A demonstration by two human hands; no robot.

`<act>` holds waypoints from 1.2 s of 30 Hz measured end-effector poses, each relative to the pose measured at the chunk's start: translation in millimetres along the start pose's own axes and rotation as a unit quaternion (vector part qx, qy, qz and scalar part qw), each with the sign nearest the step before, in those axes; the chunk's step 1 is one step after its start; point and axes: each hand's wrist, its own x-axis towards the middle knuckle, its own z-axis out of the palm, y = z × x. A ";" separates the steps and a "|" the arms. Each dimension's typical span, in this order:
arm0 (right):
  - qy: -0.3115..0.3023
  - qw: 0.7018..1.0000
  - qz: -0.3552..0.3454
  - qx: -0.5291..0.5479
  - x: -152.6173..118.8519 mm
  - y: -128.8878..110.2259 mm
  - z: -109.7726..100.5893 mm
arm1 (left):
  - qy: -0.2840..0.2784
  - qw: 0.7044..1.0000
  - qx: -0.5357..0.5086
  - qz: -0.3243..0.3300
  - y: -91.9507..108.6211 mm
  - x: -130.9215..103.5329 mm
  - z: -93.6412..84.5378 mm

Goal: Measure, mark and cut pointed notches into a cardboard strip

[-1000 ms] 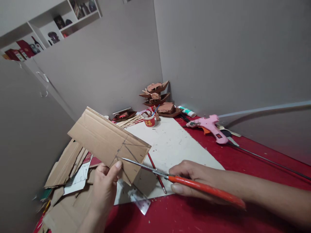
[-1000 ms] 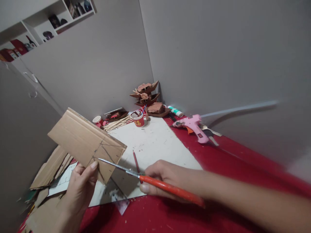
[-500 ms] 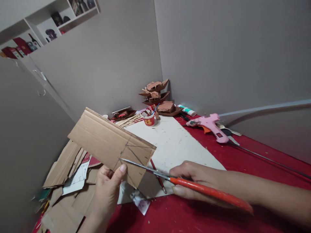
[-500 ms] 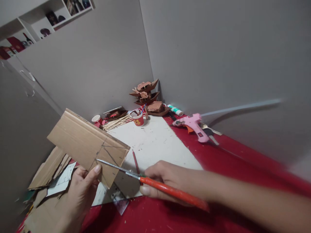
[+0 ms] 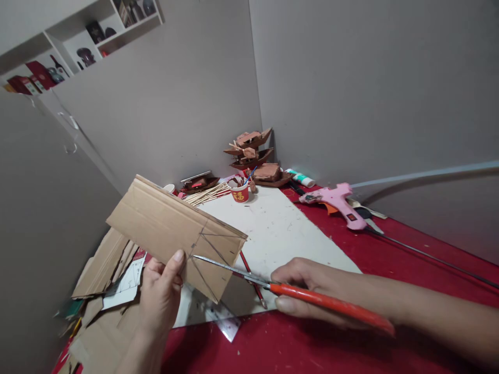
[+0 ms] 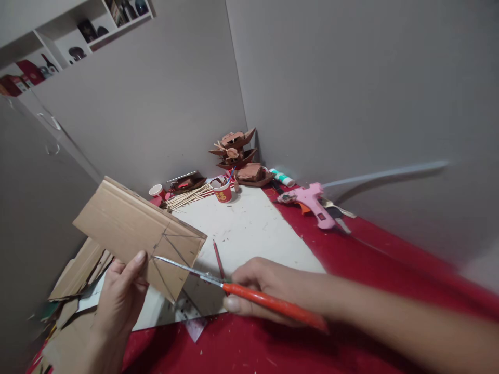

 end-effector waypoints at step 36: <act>-0.007 1.000 -0.006 0.018 -1.7 -5.3 3.4 | -0.119 0.992 0.031 -0.012 -1.5 2.2 -8.6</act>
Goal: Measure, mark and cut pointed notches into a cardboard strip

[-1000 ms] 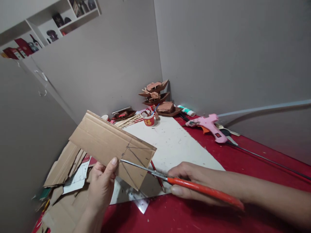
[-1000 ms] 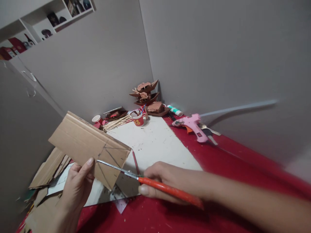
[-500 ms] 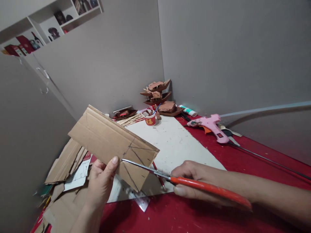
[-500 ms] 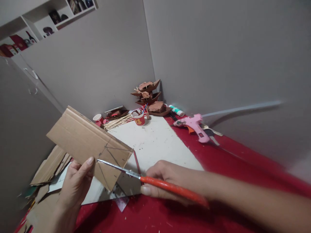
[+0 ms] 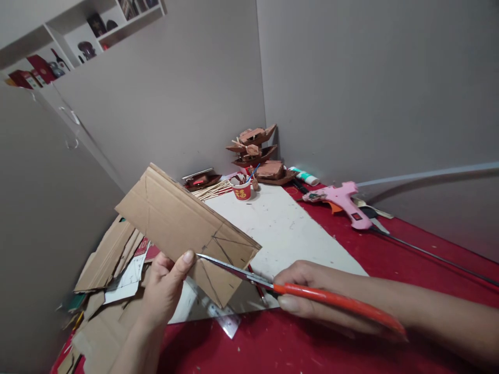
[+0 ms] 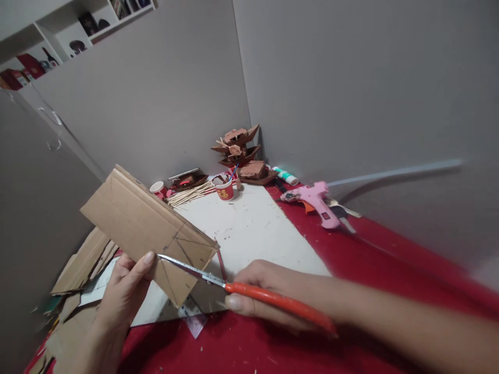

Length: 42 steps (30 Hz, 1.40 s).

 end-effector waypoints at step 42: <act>0.070 0.985 0.077 -0.141 7.3 12.0 11.1 | 0.211 0.971 -0.103 0.038 -2.8 5.7 10.9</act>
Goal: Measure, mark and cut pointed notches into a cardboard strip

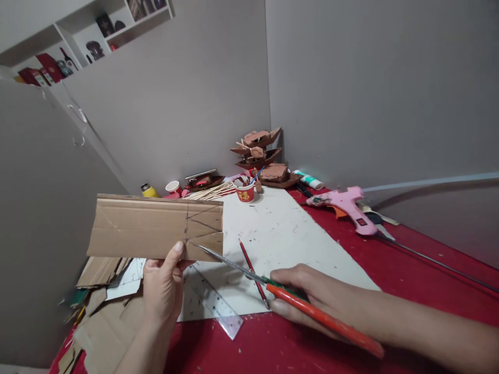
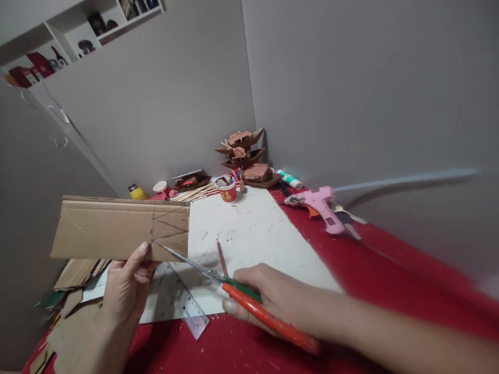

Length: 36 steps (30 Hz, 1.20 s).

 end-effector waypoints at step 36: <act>-0.002 0.991 -0.099 0.090 3.7 6.5 16.7 | 0.004 0.982 -0.089 -0.166 -0.5 -23.7 9.4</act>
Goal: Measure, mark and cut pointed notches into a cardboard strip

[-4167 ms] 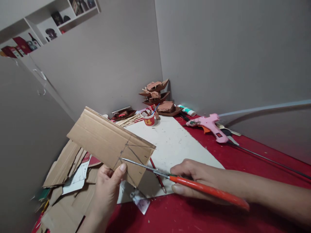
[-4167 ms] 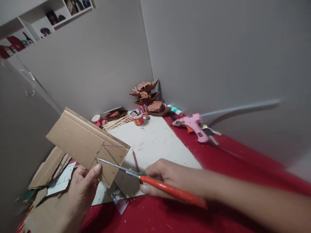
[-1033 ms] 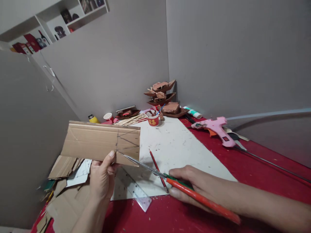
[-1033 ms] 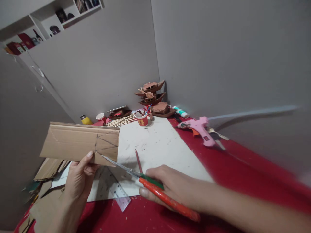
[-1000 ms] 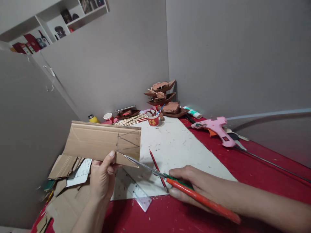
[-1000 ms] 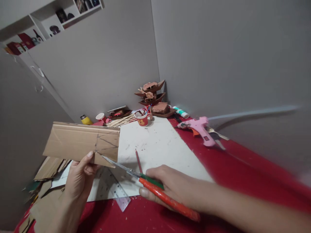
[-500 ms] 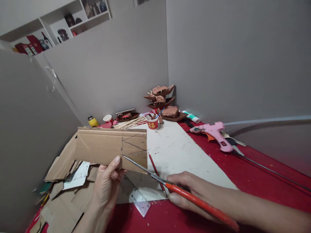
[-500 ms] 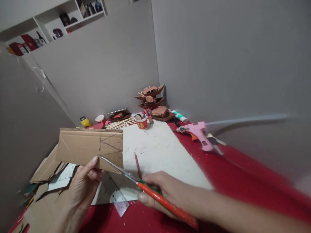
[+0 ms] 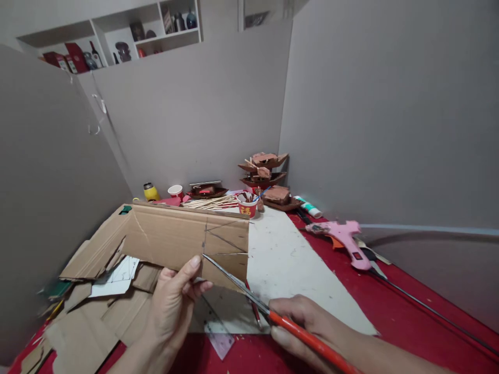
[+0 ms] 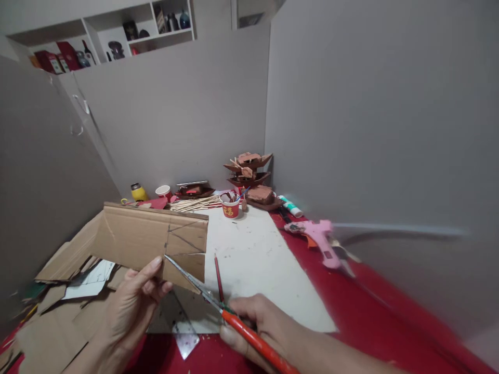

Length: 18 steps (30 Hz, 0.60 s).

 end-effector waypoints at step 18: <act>0.063 0.990 0.019 -0.125 -2.2 10.8 7.7 | 0.055 0.997 -0.053 -0.026 -1.4 -9.6 -1.2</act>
